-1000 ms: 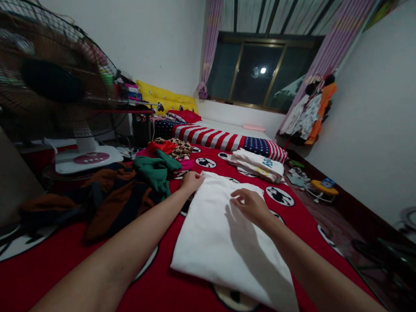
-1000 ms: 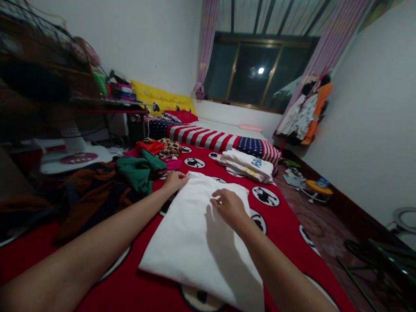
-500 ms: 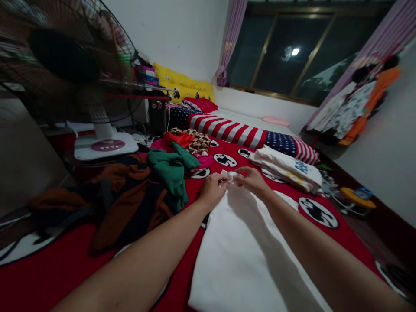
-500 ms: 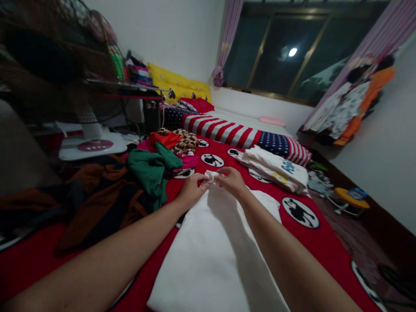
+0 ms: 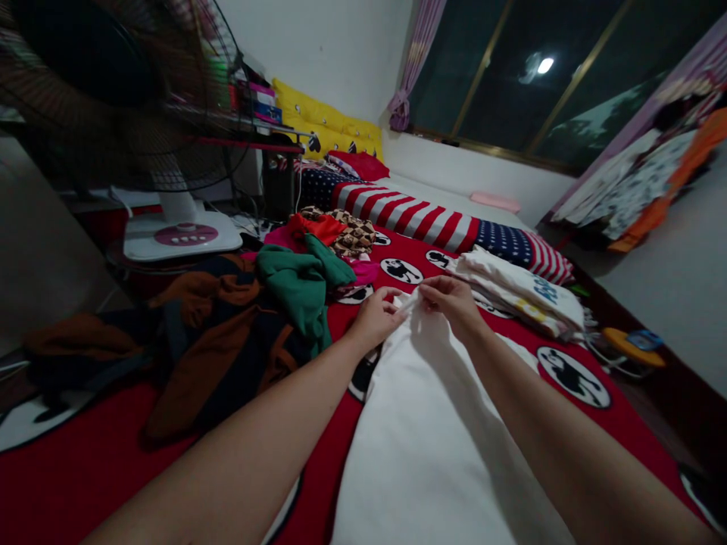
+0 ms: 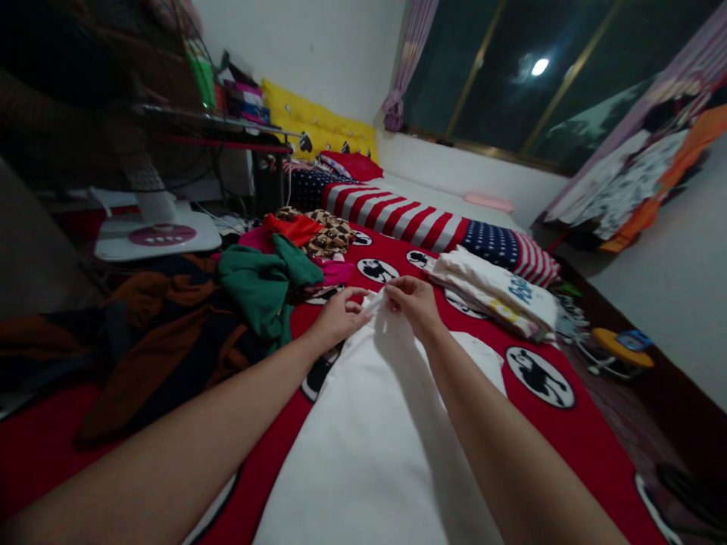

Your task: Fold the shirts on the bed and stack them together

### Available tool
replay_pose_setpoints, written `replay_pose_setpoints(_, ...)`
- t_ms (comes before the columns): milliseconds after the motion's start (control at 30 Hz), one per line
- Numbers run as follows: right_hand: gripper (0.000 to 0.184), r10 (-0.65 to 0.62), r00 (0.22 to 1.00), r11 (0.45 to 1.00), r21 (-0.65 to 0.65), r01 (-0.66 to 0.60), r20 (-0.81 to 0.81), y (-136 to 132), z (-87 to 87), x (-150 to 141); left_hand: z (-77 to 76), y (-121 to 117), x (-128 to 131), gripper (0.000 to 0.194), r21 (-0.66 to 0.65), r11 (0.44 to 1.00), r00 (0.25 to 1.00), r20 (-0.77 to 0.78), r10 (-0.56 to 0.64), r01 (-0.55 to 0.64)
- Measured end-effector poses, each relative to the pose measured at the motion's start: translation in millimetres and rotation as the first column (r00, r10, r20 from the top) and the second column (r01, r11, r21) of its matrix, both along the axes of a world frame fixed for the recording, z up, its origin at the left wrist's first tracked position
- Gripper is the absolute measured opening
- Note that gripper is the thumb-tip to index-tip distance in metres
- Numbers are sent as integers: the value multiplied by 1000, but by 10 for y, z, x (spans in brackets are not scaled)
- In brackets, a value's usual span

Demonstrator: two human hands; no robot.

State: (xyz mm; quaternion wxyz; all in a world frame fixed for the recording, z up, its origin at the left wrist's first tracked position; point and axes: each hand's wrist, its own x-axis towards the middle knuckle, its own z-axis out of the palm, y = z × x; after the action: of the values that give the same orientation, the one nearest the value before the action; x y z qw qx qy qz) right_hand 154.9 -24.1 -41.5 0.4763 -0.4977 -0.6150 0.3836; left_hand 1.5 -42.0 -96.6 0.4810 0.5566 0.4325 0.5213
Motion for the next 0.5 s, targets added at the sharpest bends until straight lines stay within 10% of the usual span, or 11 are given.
replay_pose_setpoints(267,9,-190,975,976,131,175,116,212,-518,-152,-33,3,-26,45,182,968,903,-361,232,-176)
replay_pose_setpoints(500,31,-53,999,996,70,53,12,-88,-345,17,166,-120,5,26,533,843,877,-370,306,-69)
